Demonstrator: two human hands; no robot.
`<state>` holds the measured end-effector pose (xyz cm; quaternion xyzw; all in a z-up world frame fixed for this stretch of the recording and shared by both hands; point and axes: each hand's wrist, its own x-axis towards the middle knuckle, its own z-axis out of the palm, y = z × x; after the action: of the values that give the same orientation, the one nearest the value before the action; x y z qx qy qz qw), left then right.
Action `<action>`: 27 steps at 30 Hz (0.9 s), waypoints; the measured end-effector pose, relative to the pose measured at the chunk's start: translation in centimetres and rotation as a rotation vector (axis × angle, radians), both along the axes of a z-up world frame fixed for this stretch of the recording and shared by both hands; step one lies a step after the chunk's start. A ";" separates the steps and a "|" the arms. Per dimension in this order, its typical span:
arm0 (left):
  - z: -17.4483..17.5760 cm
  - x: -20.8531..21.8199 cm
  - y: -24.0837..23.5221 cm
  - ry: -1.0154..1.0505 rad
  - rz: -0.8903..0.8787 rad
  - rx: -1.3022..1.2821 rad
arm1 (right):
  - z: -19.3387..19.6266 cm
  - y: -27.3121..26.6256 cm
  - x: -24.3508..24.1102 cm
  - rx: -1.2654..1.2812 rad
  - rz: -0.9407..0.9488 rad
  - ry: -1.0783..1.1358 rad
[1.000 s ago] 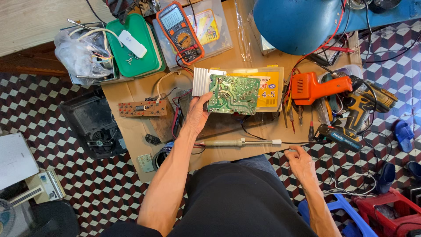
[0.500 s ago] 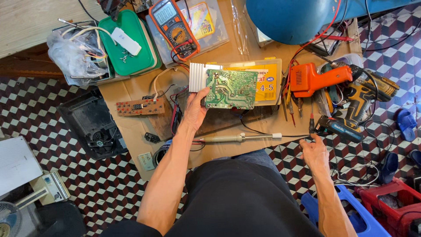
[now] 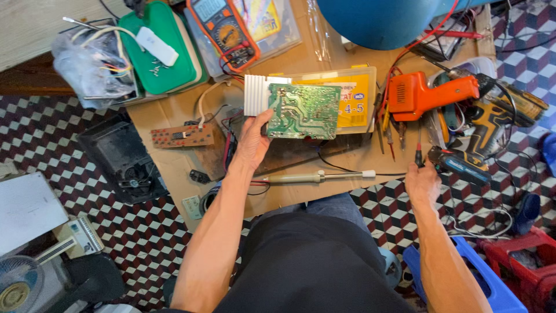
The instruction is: The person removes a heatsink from a circuit board using a cordless drill, then wipes a small component with a tissue. The person handles the circuit board, heatsink, drill, and tissue on a cluttered workbench.
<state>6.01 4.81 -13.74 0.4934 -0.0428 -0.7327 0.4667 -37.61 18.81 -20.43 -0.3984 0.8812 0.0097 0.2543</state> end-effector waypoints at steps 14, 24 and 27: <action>1.8 -0.7 -0.5 -0.001 -0.024 -0.019 | 1.9 -0.7 2.1 -0.070 -0.080 -0.040; 2.1 -0.7 -0.5 -0.011 -0.027 -0.003 | 0.6 -2.2 3.4 0.084 -0.044 -0.006; 2.2 -0.8 -0.7 -0.018 -0.028 0.002 | 2.7 -2.3 4.4 0.105 -0.066 -0.036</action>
<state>5.24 4.07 -11.55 0.4998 -0.0535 -0.7347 0.4555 -33.25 16.46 -17.77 -0.3553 0.8875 0.0403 0.2906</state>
